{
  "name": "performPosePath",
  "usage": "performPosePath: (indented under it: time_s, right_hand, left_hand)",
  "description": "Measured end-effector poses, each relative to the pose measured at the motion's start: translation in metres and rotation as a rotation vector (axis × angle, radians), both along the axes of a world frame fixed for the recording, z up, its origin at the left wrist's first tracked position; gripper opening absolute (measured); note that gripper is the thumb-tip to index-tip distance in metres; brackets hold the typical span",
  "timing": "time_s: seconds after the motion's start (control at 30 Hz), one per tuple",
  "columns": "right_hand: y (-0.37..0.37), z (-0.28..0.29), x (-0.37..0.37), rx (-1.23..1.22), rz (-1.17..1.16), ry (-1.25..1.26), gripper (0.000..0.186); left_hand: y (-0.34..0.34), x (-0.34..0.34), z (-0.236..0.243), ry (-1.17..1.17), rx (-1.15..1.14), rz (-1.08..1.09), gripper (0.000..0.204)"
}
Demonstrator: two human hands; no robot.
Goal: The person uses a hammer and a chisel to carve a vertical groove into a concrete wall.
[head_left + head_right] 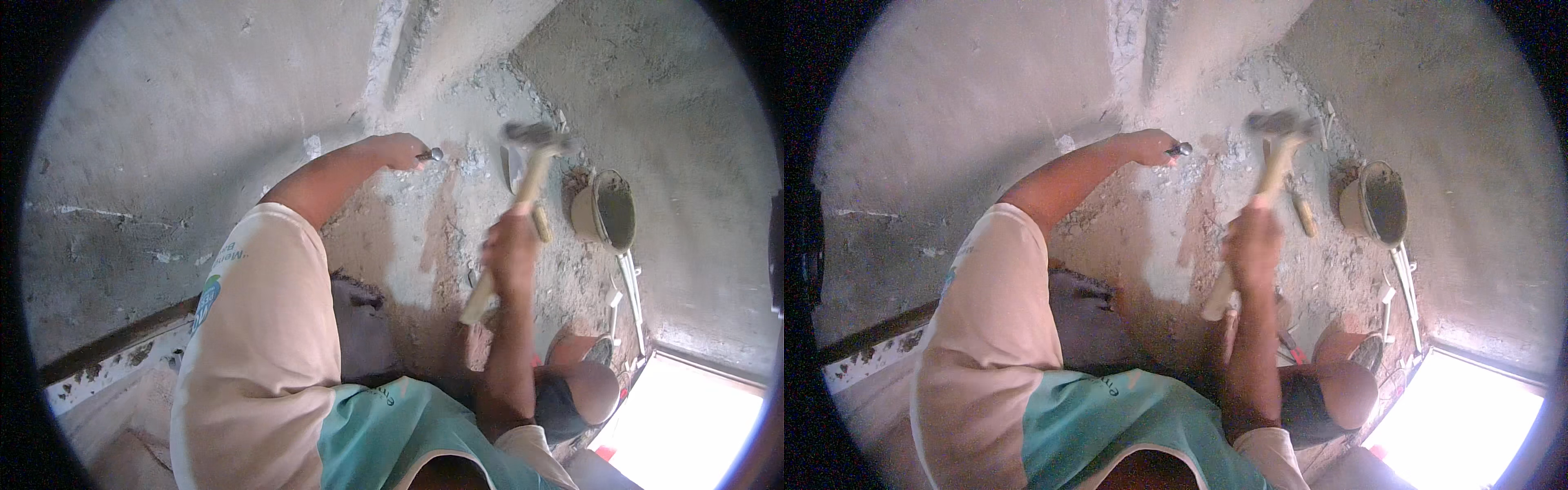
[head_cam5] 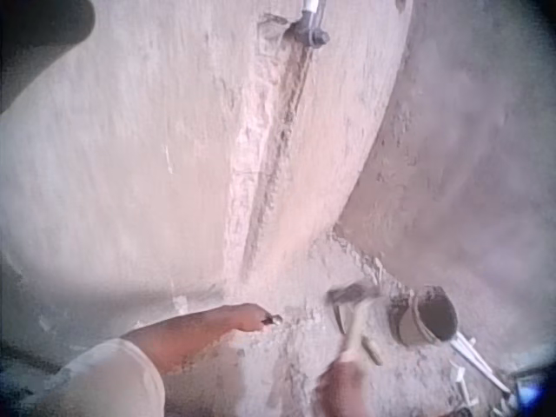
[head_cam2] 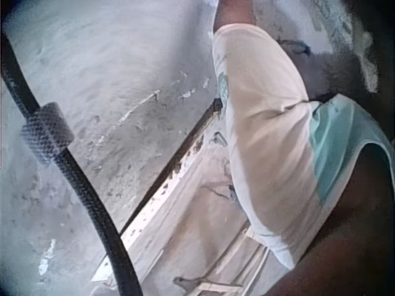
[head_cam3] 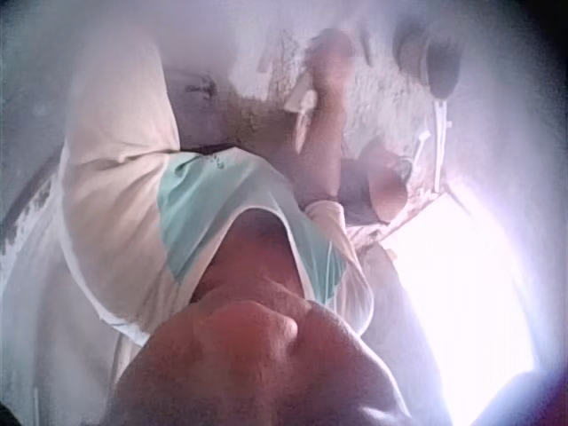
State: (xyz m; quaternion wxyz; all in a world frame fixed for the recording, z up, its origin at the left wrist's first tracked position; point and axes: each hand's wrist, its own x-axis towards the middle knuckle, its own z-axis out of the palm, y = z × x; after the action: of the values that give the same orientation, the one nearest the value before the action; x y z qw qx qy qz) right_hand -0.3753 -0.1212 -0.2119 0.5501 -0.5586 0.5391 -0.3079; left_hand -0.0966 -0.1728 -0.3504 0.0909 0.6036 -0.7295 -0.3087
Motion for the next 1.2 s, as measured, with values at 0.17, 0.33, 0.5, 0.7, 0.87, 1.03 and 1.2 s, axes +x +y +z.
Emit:
performPosePath:
  time_s: [0.17, 0.33, 0.5, 0.7, 0.87, 1.03, 1.2]
  right_hand:
    - [-0.040, 0.130, 0.018, -0.557, -0.216, -0.352, 0.047]
    - [-0.048, 0.026, 0.007, -0.994, -0.127, 0.183, 0.036]
    - [0.041, -0.063, 0.032, 0.099, 0.139, 0.104, 0.046]
    - [-0.006, 0.033, -0.005, -0.271, 0.038, 0.079, 0.044]
    - [-0.046, 0.128, 0.013, -0.583, -0.222, -0.521, 0.051]
    - [-0.008, -0.005, 0.018, -0.514, -0.055, 0.012, 0.047]
    - [0.029, -0.041, 0.034, 0.111, 0.106, 0.082, 0.047]
  left_hand:
    - [0.000, 0.006, -0.008, 0.016, 0.075, 0.026, 0.027]
    - [-0.007, -0.007, 0.004, 0.039, 0.055, -0.013, 0.029]
    - [-0.002, -0.004, -0.024, -0.079, -0.016, -0.133, 0.041]
    - [-0.009, 0.000, -0.023, -0.012, 0.124, 0.003, 0.036]
    - [-0.002, 0.001, -0.005, 0.009, 0.080, -0.013, 0.031]
    - [-0.010, -0.010, 0.008, -0.023, 0.116, 0.000, 0.033]
    - [-0.002, -0.002, -0.026, -0.005, -0.015, -0.038, 0.035]
